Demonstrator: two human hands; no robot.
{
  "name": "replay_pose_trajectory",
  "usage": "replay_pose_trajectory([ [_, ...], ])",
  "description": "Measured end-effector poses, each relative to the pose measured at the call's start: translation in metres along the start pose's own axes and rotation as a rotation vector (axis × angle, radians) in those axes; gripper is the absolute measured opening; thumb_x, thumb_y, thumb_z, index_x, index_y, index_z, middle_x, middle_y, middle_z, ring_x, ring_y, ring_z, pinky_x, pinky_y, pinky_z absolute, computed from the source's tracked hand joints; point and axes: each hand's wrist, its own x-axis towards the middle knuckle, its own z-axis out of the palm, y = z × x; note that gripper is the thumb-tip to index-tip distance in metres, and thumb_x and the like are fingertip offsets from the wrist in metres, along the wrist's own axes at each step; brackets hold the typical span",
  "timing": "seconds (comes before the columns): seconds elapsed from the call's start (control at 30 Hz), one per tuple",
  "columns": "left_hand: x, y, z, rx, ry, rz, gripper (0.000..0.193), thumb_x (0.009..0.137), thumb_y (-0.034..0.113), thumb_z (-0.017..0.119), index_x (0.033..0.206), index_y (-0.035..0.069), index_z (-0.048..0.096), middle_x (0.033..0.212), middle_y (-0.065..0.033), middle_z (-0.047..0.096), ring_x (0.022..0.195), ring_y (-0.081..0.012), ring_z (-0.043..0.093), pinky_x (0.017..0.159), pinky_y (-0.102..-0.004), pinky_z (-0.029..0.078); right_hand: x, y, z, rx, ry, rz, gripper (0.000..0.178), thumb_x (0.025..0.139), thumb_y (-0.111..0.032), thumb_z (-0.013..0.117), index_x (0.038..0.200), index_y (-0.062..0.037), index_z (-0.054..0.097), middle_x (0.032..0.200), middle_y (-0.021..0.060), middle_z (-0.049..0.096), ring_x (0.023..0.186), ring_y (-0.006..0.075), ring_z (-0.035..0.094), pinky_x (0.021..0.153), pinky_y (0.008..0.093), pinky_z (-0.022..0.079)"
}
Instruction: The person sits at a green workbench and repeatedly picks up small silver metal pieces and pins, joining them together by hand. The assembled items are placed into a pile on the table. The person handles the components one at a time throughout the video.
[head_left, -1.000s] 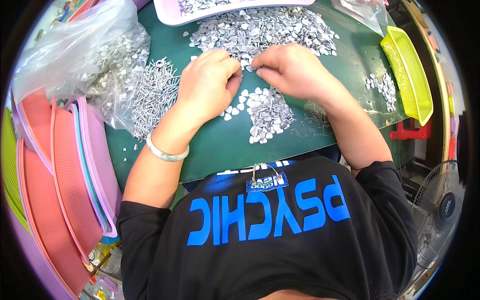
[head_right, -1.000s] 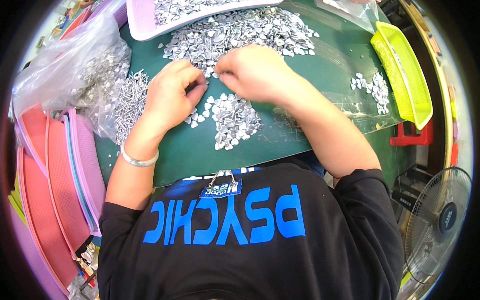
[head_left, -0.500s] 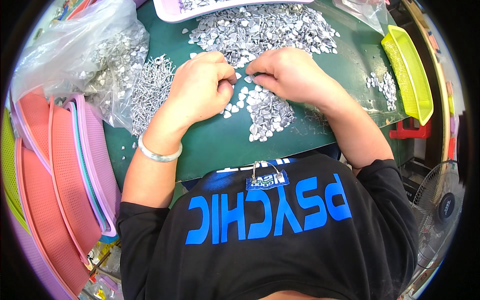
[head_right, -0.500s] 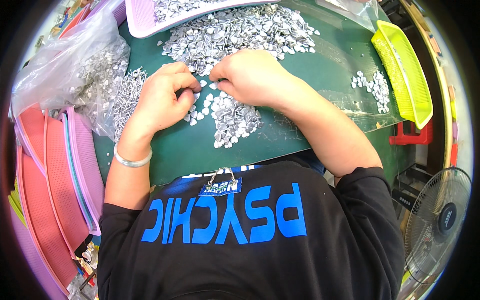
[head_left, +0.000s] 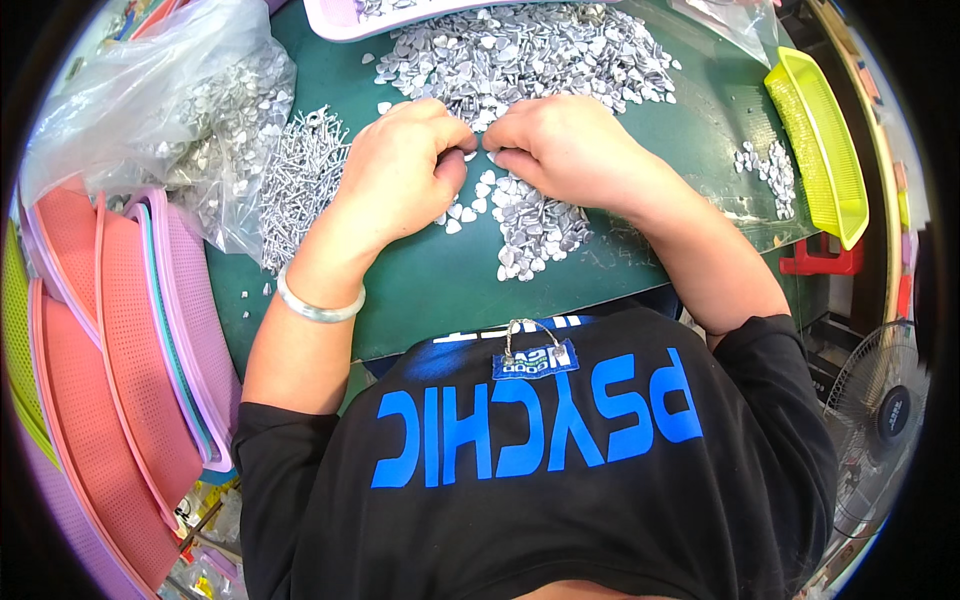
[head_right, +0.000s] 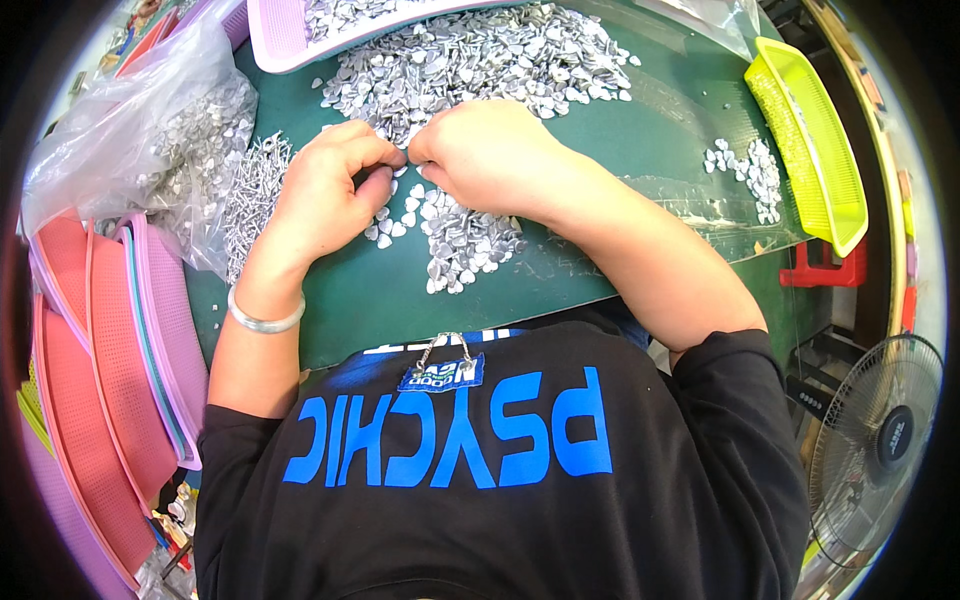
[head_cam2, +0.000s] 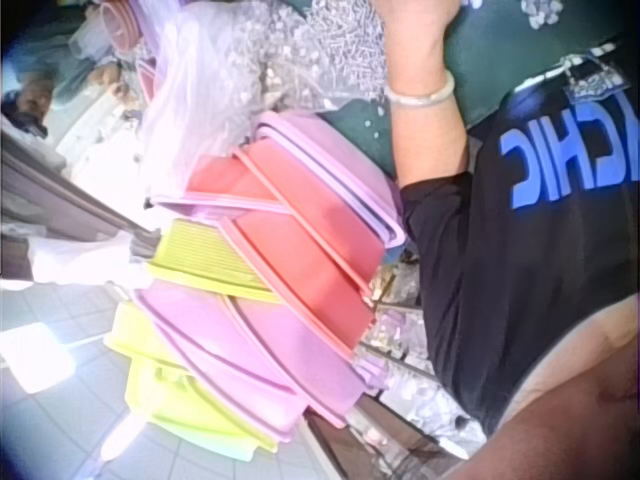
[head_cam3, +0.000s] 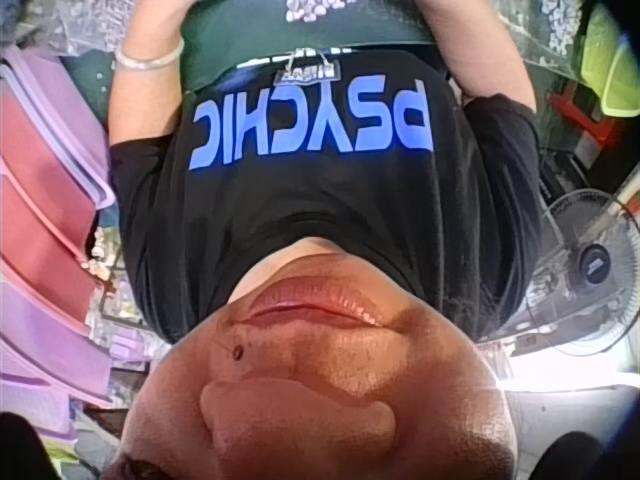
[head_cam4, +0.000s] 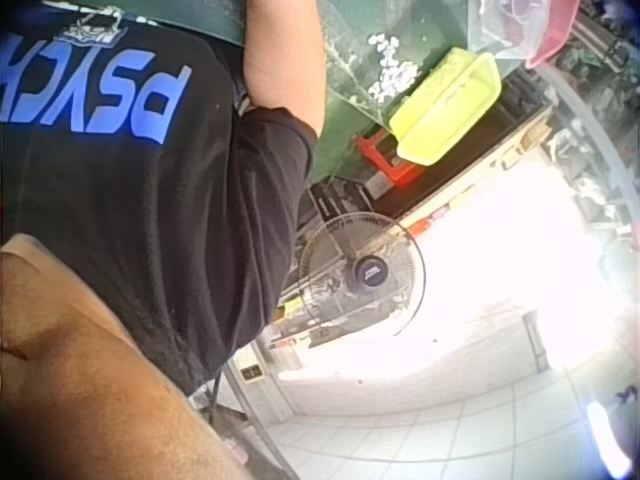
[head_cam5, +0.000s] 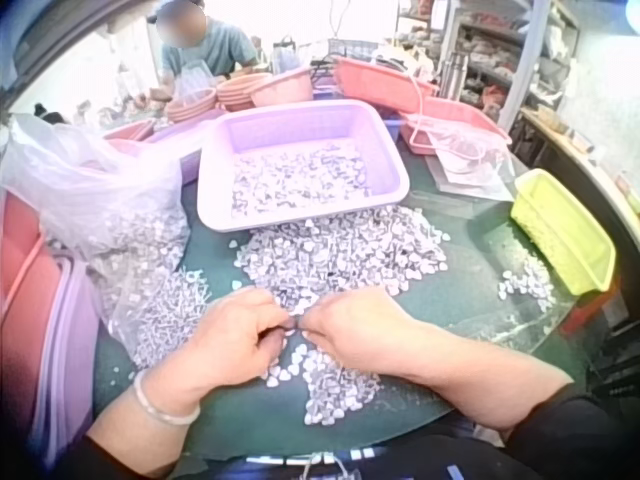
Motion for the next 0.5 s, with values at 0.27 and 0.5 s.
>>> replay_pose_trajectory([
  [0.27, -0.001, -0.004, -0.006, 0.023, -0.014, -0.048, 0.018, 0.072, -0.001, 0.055, 0.084, 0.003, 0.068, 0.077, -0.0100, 0.060, 0.076, -0.0269, 0.059, 0.069, -0.0348, 0.047, 0.001, -0.002, -0.001, 0.070, 0.005, 0.005, 0.010, 0.079, -0.015, 0.059, 0.083, -0.0110, 0.066, 0.082, 0.0082, 0.066, 0.081, 0.0303, 0.064, 0.068, 0.0421, 0.051],
  [0.5, -0.002, -0.004, -0.007, 0.041, -0.031, -0.041, 0.020, 0.073, 0.000, 0.054, 0.086, 0.002, 0.068, 0.077, -0.0107, 0.060, 0.077, -0.0281, 0.059, 0.070, -0.0364, 0.048, -0.007, 0.014, -0.014, 0.149, 0.036, 0.042, 0.014, 0.078, -0.006, 0.061, 0.088, -0.0014, 0.069, 0.080, 0.0123, 0.068, 0.073, 0.0294, 0.065, 0.066, 0.0352, 0.051],
])
